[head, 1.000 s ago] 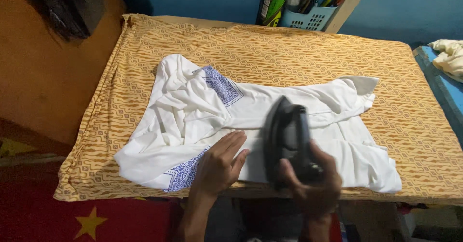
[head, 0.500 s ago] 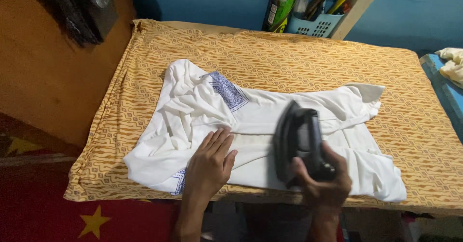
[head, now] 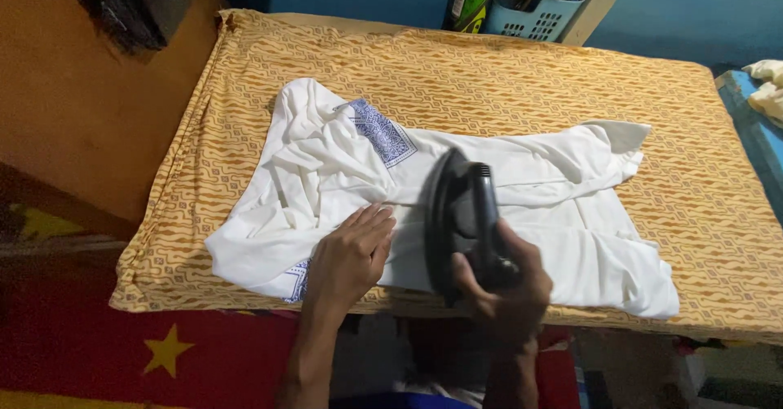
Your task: Ironing a white patterned shirt on a flat surface.
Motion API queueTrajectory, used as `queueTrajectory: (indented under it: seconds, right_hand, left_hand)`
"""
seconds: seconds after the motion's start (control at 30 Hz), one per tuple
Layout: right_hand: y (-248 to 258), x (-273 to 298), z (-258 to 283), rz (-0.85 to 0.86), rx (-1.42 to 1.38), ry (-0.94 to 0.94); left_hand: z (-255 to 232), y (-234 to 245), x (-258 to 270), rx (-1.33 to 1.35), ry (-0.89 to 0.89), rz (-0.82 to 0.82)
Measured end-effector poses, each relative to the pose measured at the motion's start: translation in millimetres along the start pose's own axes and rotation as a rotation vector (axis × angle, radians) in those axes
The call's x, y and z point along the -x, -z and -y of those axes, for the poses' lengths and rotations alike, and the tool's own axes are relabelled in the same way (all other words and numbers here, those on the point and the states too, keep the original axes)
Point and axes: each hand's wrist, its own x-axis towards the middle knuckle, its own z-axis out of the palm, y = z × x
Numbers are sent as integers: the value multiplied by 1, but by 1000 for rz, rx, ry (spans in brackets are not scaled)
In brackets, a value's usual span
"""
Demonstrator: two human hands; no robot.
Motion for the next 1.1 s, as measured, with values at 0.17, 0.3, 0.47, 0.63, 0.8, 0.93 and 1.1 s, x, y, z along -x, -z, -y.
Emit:
queueTrajectory:
  seconds: [0.17,0.3,0.47,0.63,0.8,0.93,1.1]
  right_hand:
    - [0,-1,-12,25,95,100]
    - [22,-11,-27,-47,85,-47]
    - [49,-24,-32,-218,284,31]
    - [57,-23,-30,-269,244,-62]
    - [41,-16,-28,-171,402,110]
    - [12,-9,-23,-67,279,127]
    - [-2,-6,-21,13,95,34]
  left_hand:
    - [-2,2,1,-14,15,7]
    - [5,-6,1,1,40,26]
    - [3,-4,0,13,48,28]
    - [1,-1,-3,50,81,59]
    - [5,-4,-2,27,43,55]
    - [2,1,-2,49,29,27]
    - [-4,9,-7,57,72,88]
